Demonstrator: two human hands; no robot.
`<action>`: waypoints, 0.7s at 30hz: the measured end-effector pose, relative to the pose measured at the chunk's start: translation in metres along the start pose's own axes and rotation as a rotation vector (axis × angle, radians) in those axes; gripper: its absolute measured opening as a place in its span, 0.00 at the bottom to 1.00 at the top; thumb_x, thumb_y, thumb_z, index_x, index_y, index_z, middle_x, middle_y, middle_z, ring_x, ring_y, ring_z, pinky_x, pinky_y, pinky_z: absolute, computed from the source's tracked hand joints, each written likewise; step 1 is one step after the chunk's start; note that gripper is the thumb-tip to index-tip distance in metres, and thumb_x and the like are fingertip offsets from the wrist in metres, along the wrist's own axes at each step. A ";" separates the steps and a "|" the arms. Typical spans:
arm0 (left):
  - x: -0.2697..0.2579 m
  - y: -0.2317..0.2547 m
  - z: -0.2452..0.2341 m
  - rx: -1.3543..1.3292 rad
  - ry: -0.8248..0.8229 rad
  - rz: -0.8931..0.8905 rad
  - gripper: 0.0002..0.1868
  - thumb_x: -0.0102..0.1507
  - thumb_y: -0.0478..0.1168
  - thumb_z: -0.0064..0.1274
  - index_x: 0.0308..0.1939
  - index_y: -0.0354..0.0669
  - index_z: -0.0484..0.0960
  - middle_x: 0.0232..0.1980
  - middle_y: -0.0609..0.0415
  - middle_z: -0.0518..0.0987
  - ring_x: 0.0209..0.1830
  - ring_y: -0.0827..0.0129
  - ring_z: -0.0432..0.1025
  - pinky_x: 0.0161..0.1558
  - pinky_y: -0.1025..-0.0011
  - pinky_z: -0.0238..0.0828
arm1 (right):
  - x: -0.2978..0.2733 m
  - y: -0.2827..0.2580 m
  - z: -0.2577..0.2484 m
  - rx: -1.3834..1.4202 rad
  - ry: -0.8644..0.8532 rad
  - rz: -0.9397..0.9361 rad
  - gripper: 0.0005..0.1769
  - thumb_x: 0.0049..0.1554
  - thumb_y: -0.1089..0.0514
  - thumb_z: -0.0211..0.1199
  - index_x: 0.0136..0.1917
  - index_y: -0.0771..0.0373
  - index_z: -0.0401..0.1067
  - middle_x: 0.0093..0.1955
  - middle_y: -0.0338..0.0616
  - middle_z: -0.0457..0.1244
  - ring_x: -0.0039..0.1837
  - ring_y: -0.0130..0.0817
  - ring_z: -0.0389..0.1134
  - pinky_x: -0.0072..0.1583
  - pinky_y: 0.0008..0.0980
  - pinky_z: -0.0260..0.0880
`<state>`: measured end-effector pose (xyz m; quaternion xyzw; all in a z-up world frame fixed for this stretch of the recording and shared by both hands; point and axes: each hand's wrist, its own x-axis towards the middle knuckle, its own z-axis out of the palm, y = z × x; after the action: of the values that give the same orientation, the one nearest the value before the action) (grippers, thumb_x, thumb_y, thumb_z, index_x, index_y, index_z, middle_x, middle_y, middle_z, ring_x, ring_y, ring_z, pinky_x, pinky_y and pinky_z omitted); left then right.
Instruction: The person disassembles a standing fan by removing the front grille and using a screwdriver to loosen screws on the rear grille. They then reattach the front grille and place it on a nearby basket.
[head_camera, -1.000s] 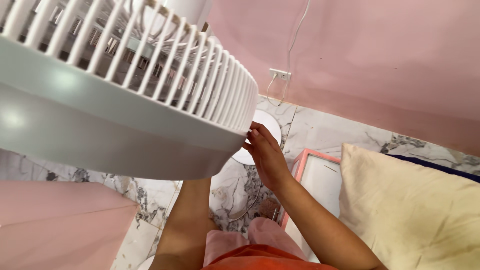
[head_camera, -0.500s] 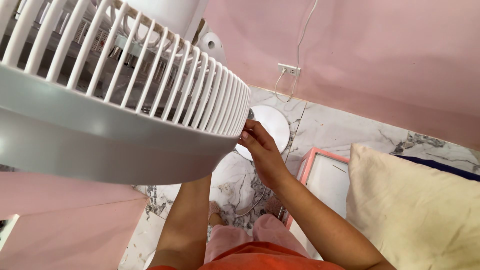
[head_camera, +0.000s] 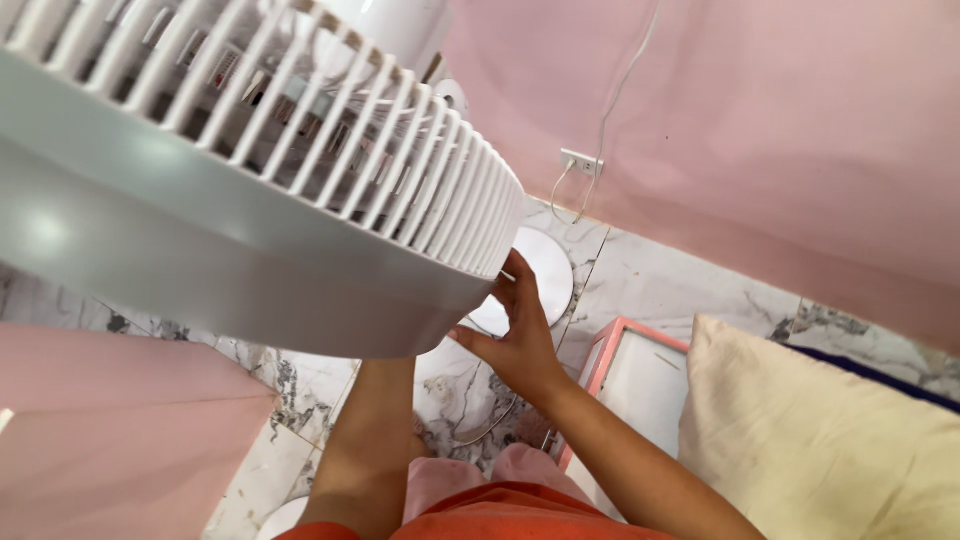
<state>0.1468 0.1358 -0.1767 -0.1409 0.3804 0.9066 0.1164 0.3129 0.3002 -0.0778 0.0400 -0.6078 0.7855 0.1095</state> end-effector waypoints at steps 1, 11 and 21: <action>0.000 0.005 0.001 -0.019 -0.020 -0.012 0.46 0.61 0.75 0.35 0.70 0.45 0.66 0.67 0.51 0.68 0.67 0.59 0.64 0.67 0.57 0.62 | 0.000 0.001 0.003 -0.038 0.040 0.014 0.61 0.48 0.61 0.76 0.82 0.60 0.39 0.81 0.48 0.48 0.79 0.43 0.55 0.74 0.46 0.63; 0.012 0.043 0.030 -0.180 -0.206 -0.125 0.53 0.57 0.81 0.34 0.73 0.47 0.63 0.70 0.51 0.66 0.71 0.58 0.62 0.70 0.55 0.59 | 0.001 0.022 0.048 -0.338 0.206 -0.071 0.45 0.49 0.58 0.78 0.72 0.65 0.56 0.67 0.50 0.58 0.67 0.41 0.63 0.66 0.38 0.68; 0.061 0.077 -0.029 -0.347 -0.407 -0.061 0.62 0.54 0.86 0.33 0.78 0.48 0.58 0.77 0.50 0.60 0.78 0.57 0.57 0.77 0.52 0.54 | 0.020 0.046 0.040 -0.302 0.385 0.392 0.23 0.54 0.55 0.71 0.60 0.63 0.72 0.59 0.45 0.68 0.65 0.36 0.68 0.64 0.34 0.70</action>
<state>0.0704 0.0688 -0.1661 0.0151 0.1835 0.9640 0.1918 0.2807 0.2533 -0.1067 -0.2444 -0.6817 0.6856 0.0737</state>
